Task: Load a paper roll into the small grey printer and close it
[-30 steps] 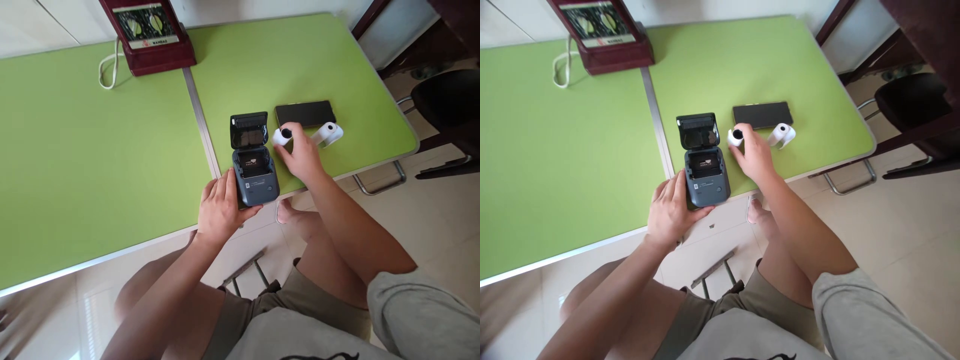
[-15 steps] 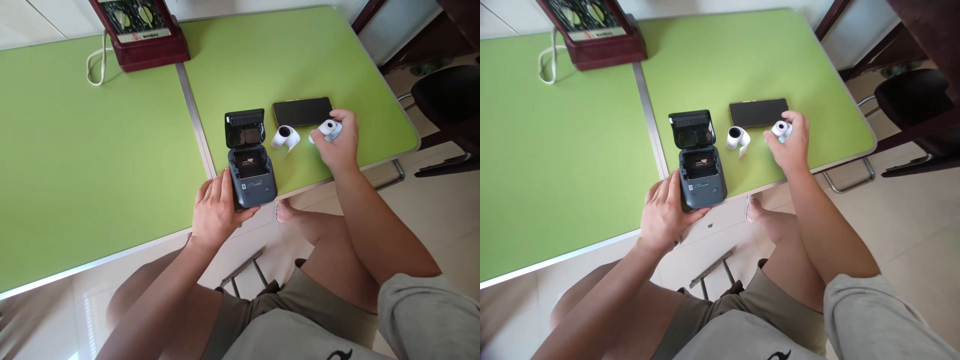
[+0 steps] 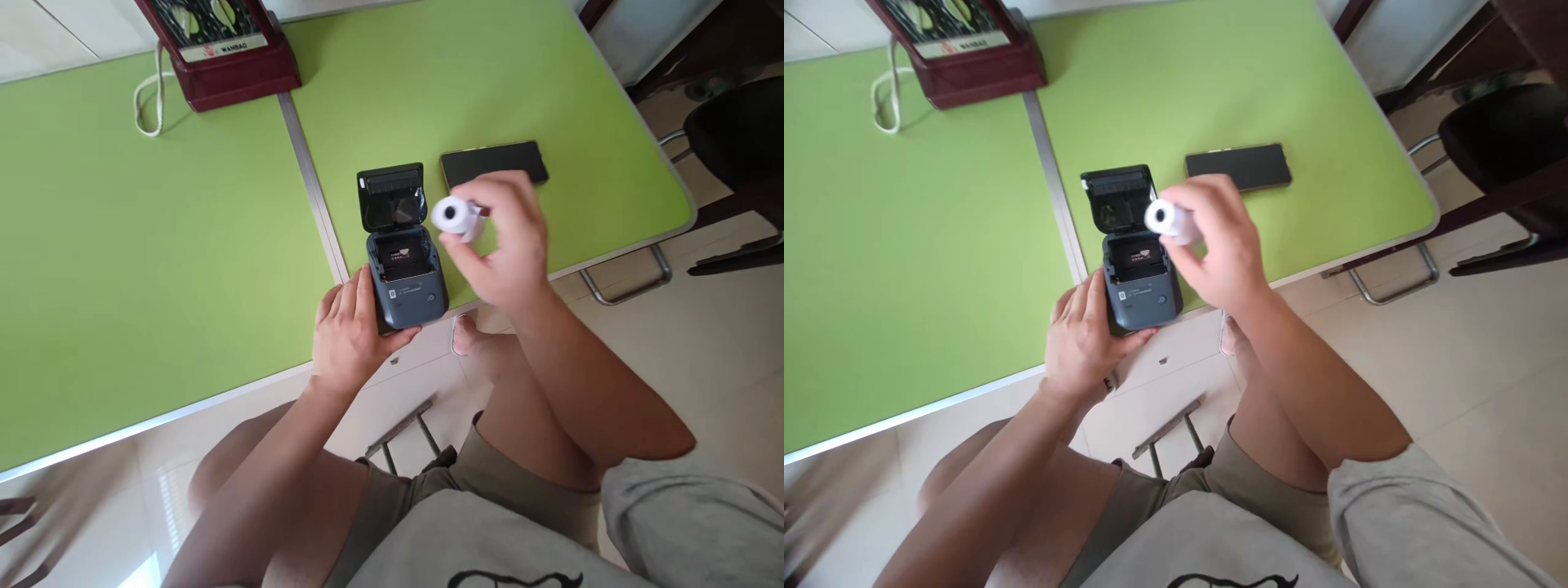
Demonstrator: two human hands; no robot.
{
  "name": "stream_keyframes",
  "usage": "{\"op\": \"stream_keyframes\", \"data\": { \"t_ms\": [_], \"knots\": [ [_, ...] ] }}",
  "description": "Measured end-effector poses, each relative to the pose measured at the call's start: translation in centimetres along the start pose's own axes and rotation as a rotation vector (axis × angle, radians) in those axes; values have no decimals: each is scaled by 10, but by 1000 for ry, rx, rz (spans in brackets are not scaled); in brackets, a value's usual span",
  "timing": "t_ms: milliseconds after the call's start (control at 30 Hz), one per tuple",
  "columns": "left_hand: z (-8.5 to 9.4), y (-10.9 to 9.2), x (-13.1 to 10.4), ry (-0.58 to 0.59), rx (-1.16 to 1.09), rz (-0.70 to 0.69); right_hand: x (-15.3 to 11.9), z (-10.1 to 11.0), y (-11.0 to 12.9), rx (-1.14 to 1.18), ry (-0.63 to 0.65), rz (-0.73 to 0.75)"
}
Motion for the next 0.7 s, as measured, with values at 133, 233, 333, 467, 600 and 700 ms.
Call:
{"op": "stream_keyframes", "data": {
  "t_ms": [133,233,333,467,600,700],
  "knots": [
    [2,-3,0,-6,14,-5,-5,-40,20,-11,211,43],
    [4,-5,1,-10,12,-17,-13,-60,10,-40,324,3],
    [4,-6,1,-6,-5,-23,-15,-63,5,27,343,-14],
    [1,-5,-1,10,-24,-15,-12,-55,8,158,311,-5],
    [2,-6,-1,10,-37,-23,-15,-49,16,236,294,-8],
    [0,-5,-1,69,-43,-2,-19,-46,22,255,328,11]
  ]
}}
Point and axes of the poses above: each hand's wrist, its own x-axis towards the middle knuckle, its own z-axis out of the back of the hand, y = z × x, the point moved 10 cm from there along x, towards the middle knuckle, and after that the axes turned 7 degrees about -y, right-handed, at the moved point
